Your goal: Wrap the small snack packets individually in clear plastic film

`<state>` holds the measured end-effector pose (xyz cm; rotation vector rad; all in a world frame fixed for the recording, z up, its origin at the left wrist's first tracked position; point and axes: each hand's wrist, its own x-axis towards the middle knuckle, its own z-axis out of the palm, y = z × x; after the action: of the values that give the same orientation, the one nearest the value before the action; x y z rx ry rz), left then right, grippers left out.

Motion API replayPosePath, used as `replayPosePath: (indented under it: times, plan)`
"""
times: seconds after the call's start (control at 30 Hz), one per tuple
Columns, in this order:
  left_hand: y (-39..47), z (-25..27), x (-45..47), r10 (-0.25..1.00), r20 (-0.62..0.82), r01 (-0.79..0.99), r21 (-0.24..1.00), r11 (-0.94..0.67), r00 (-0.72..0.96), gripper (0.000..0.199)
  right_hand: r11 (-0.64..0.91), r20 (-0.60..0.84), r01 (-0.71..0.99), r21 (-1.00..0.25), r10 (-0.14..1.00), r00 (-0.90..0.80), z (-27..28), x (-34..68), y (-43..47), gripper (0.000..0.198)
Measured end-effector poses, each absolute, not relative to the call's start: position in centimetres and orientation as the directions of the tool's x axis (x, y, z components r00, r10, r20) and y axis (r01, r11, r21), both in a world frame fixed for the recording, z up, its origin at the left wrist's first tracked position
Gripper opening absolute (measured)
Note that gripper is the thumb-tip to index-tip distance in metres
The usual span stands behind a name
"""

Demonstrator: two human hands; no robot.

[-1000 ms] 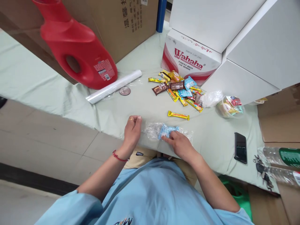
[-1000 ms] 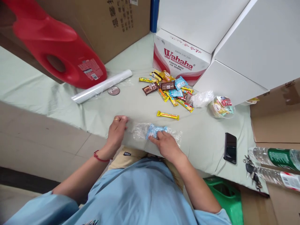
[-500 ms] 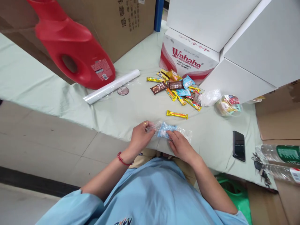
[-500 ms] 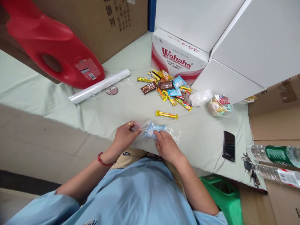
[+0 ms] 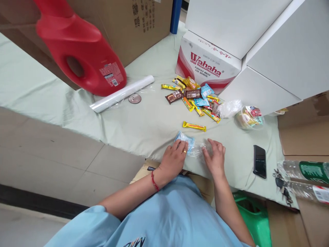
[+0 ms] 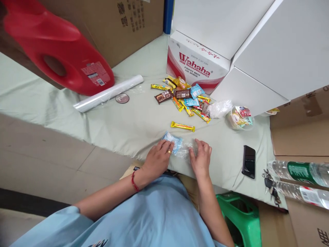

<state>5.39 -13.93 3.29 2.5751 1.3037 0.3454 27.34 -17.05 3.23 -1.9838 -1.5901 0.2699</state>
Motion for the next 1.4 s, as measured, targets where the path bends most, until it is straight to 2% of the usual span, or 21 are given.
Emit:
replayPosePath:
  times: [0.07,0.1,0.23,0.3,0.37,0.43,0.53,0.63,0.7,0.73,0.83,0.93,1.03,1.13,1.2,1.3,1.4]
  plan:
    - [-13.9,3.3,5.4,0.811,0.096,0.761,0.296,-0.577,0.577,0.05,-0.141,0.171,0.869,-0.474,0.954,0.248,3.1,28.1,-17.1,0.032]
    - [-14.0,3.4,5.3,0.809,0.092,0.761,0.291,-0.579,0.58,0.05,-0.151,0.133,0.866,-0.477,0.962,0.24,3.3,28.3,-17.1,0.026]
    - [-14.1,3.3,5.1,0.786,0.098,0.747,0.261,-0.612,0.61,0.05,-0.231,-0.061,0.718,-0.656,0.965,0.255,5.8,27.5,-16.2,0.02]
    - [-14.1,3.2,5.1,0.78,0.121,0.743,0.244,-0.623,0.614,0.048,-0.198,-0.072,0.651,-0.733,0.974,0.216,7.3,26.0,-14.8,0.02]
    - [-14.2,3.1,5.2,0.769,0.142,0.731,0.242,-0.638,0.624,0.044,-0.097,-0.01,0.673,-0.733,0.991,0.132,8.2,23.7,-12.8,0.013]
    - [-14.3,3.0,5.2,0.753,0.143,0.711,0.255,-0.655,0.642,0.038,-0.015,0.018,0.775,-0.632,0.999,0.033,8.3,21.1,-10.6,0.006]
    - [-15.0,3.1,4.6,0.76,0.136,0.71,0.285,-0.645,0.636,0.035,-0.013,-0.124,0.924,-0.381,0.992,-0.038,7.8,17.4,-8.1,0.019]
    - [-16.1,2.7,2.5,0.748,0.17,0.673,0.345,-0.655,0.641,0.04,0.036,-0.213,0.975,-0.22,0.973,-0.084,7.2,15.3,-7.8,0.026]
    - [-16.4,1.9,0.6,0.739,0.222,0.637,0.389,-0.666,0.637,0.037,0.095,-0.193,0.98,-0.175,0.973,-0.128,7.1,14.6,-8.6,0.018]
    - [-16.3,1.4,-0.4,0.75,0.238,0.643,0.398,-0.655,0.617,0.035,0.117,-0.168,0.979,-0.166,0.975,-0.145,7.1,14.5,-9.2,0.021]
    - [-15.4,0.4,-3.1,0.777,0.291,0.655,0.419,-0.628,0.559,0.026,0.15,-0.104,0.977,-0.154,0.98,-0.167,7.1,14.8,-11.2,0.049]
    - [-13.6,0.7,-4.5,0.811,0.353,0.676,0.449,-0.584,0.465,0.022,0.144,-0.095,0.978,-0.153,0.983,-0.16,6.6,16.1,-12.6,0.05]
    - [-11.7,1.4,-4.8,0.824,0.418,0.681,0.476,-0.557,0.382,0.019,0.087,-0.037,0.968,-0.237,0.994,-0.099,5.9,18.1,-13.6,0.048]
    - [-10.3,1.2,-4.4,0.838,0.436,0.688,0.498,-0.528,0.328,0.017,0.03,0.092,0.886,-0.462,0.996,0.014,5.5,21.6,-14.2,0.046]
    - [-9.7,0.5,-4.0,0.849,0.418,0.692,0.508,-0.513,0.322,0.018,-0.052,0.141,0.774,-0.632,0.973,0.181,5.8,25.3,-14.1,0.04]
    - [-9.3,-0.6,-3.2,0.848,0.399,0.709,0.479,-0.518,0.35,0.021,-0.25,0.106,0.553,-0.794,0.84,0.532,7.2,33.3,-12.8,0.036]
    - [-9.5,-1.1,-2.7,0.833,0.411,0.742,0.409,-0.531,0.369,0.02,-0.261,0.048,0.263,-0.929,0.618,0.784,9.8,42.8,-10.4,0.038]
